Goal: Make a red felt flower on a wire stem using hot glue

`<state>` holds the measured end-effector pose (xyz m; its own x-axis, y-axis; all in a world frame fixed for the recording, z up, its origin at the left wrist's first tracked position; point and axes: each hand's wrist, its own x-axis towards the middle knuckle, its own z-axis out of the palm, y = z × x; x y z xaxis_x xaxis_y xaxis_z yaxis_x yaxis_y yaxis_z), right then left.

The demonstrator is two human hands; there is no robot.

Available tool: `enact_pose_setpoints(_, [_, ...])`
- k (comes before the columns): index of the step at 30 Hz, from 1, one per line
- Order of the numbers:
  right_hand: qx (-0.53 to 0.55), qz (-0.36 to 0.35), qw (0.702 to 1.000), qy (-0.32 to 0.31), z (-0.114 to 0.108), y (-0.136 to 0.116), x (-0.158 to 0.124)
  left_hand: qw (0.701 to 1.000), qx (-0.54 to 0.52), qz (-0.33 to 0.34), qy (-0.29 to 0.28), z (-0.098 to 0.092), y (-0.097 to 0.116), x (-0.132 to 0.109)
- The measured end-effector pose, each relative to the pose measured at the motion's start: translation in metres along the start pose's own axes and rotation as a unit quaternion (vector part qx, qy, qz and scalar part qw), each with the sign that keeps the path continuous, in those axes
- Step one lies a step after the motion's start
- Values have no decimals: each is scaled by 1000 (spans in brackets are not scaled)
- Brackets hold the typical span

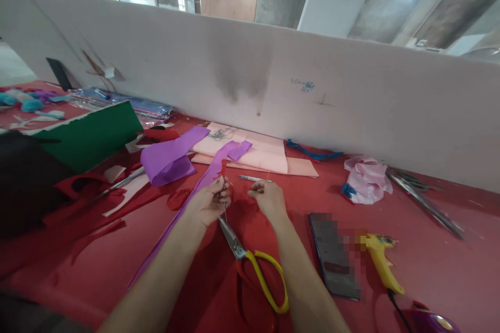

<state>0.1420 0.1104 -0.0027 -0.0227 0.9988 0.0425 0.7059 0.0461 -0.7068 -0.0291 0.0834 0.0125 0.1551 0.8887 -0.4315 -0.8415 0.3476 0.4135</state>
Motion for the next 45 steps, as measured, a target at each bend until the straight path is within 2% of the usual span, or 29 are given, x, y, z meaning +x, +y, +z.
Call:
enact_pose_setpoints(5, [-15,-27,998,-53,1,5,5,988,-120,91,-12,-6,19,-1])
enact_pose_setpoints(8, [-57,-32,995,-72,1,7,7,982,-150,108,-28,-8,28,-1])
enact_pose_setpoints(13, [-136,-38,990,-23,0,5,6,983,-150,96,-34,-8,29,-1])
enact_pose_setpoints(16, [-173,-61,982,-33,2,2,-1,991,-101,82,-20,-6,23,-1])
enact_pose_setpoints(19, [-199,-74,976,-57,7,1,-10,1000,-6,23,-18,-4,11,-1])
enact_pose_setpoints(23, [-224,-76,969,-70,11,-1,-14,997,50,-37,-34,-1,-3,-2])
enact_pose_setpoints(30, [-246,-89,959,-109,5,-11,-5,996,76,-45,-20,-3,-5,3])
enact_pose_setpoints(37, [-240,-98,961,-95,6,-9,-2,993,102,-61,-5,-7,-8,7])
enact_pose_setpoints(45, [-187,-115,970,-102,3,-7,-4,989,137,-57,-2,-5,-9,5])
